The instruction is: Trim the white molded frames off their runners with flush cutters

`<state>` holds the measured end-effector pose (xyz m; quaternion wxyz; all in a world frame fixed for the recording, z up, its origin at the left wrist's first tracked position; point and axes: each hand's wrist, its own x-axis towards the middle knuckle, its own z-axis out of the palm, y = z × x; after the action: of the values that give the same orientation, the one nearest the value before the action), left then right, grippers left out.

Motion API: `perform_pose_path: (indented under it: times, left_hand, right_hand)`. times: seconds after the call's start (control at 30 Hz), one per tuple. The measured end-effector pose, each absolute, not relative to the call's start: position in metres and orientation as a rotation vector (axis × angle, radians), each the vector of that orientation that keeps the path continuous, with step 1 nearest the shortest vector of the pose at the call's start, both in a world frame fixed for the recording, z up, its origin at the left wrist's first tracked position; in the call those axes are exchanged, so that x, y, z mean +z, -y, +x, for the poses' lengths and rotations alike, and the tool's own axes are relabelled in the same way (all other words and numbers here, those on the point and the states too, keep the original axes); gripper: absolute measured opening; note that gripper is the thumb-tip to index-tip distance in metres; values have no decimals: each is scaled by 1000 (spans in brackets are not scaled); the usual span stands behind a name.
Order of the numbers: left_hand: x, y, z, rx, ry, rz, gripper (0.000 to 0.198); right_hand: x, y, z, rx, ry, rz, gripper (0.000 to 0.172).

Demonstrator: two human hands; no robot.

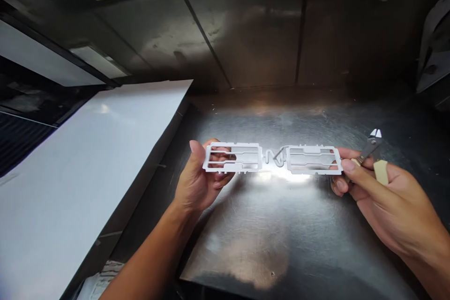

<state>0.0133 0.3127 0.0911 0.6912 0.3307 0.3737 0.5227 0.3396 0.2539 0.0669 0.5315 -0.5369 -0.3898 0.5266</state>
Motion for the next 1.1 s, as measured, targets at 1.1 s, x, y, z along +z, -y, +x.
perform_pose_path:
  times: [1.1]
  left_hand:
    - [73, -315, 5, 965, -739, 802, 79]
  right_hand:
    - [77, -256, 340, 1445, 844, -1313, 26]
